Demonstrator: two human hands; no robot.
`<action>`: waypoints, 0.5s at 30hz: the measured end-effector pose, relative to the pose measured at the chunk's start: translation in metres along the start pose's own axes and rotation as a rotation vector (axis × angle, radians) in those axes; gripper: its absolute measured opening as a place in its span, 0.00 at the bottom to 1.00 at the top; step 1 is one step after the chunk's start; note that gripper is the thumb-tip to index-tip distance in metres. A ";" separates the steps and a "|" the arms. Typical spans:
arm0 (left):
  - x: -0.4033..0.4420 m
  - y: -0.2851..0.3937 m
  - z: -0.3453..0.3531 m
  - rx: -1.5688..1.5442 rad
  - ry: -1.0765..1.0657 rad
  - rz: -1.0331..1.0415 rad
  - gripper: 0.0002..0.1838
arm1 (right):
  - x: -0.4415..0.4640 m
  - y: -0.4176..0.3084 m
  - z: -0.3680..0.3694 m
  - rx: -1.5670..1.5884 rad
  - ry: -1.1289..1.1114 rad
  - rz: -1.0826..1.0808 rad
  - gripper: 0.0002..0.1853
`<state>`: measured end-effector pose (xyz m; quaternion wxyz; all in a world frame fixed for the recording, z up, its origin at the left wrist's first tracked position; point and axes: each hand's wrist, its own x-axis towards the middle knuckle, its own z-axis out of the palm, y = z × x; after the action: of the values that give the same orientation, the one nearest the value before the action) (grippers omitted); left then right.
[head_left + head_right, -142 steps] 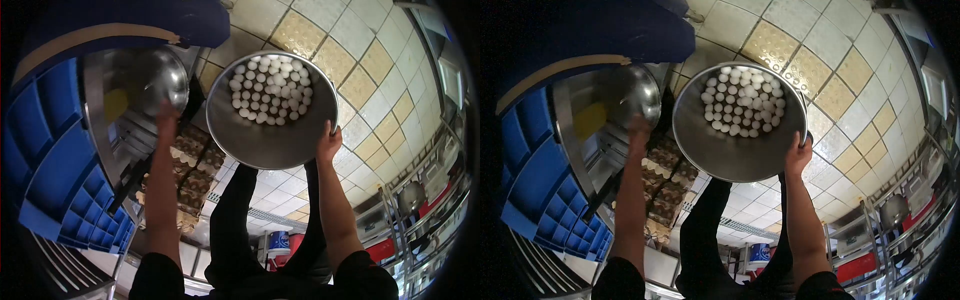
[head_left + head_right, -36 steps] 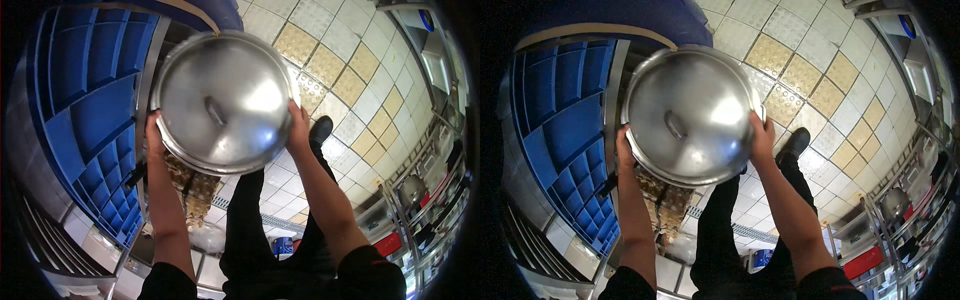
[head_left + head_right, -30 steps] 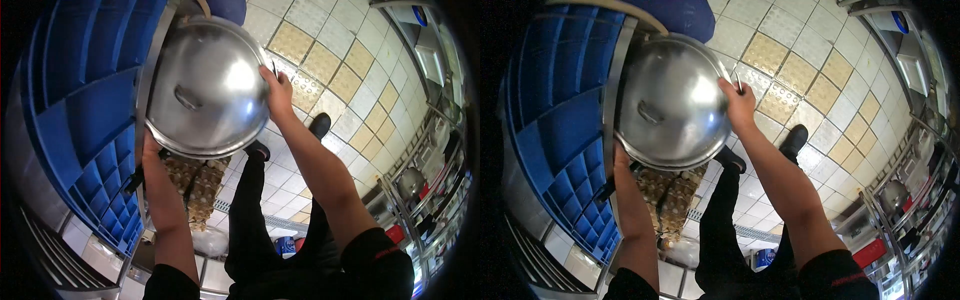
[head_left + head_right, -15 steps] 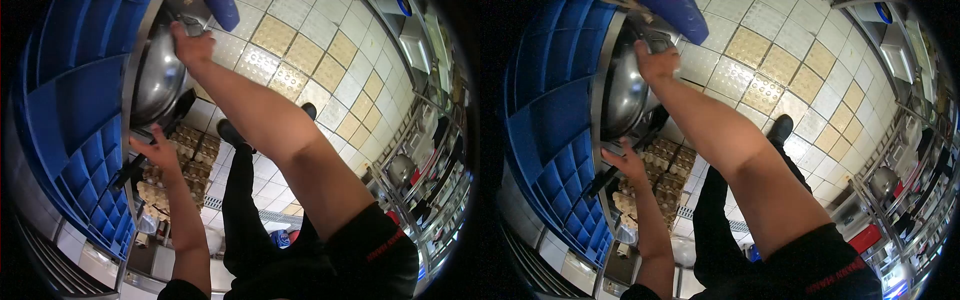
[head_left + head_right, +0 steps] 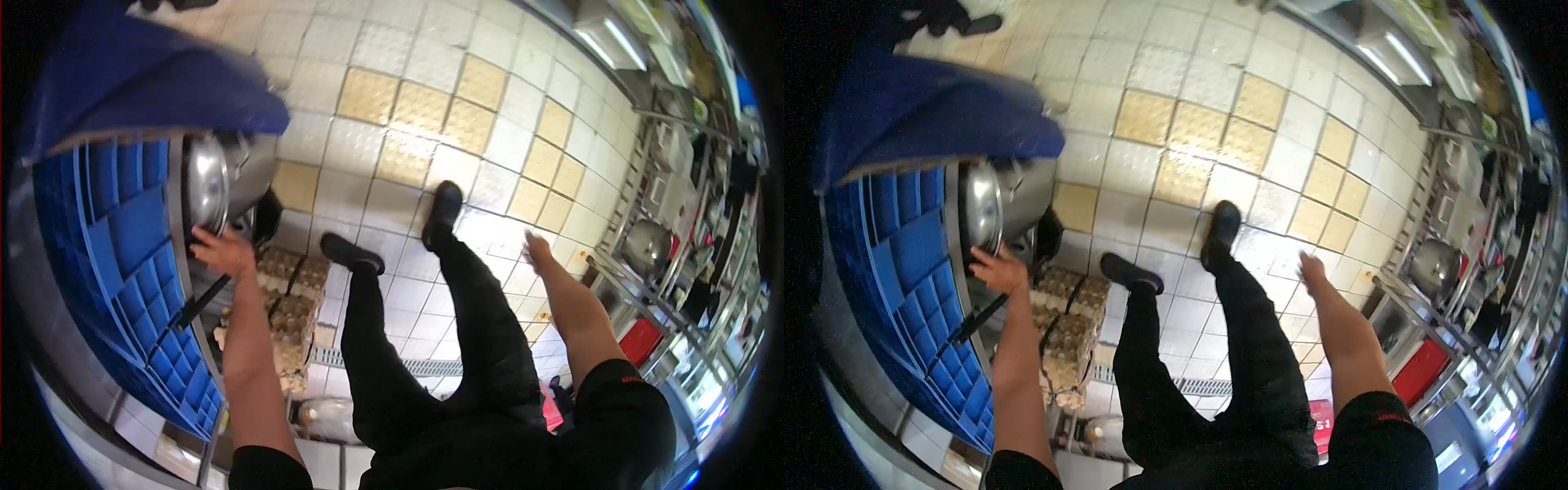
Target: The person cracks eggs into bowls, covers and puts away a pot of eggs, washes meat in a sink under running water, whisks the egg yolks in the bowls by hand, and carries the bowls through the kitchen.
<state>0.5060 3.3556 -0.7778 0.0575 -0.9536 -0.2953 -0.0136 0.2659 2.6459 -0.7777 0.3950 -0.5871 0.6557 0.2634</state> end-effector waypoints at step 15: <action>-0.135 0.194 -0.166 -0.348 -0.762 0.429 0.51 | -0.283 0.314 -0.230 0.234 0.004 0.208 0.18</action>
<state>0.5054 3.1016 -0.6406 -0.2141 -0.9256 -0.0850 0.3002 -0.0892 2.6725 -0.4543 0.4299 -0.4665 0.7401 0.2234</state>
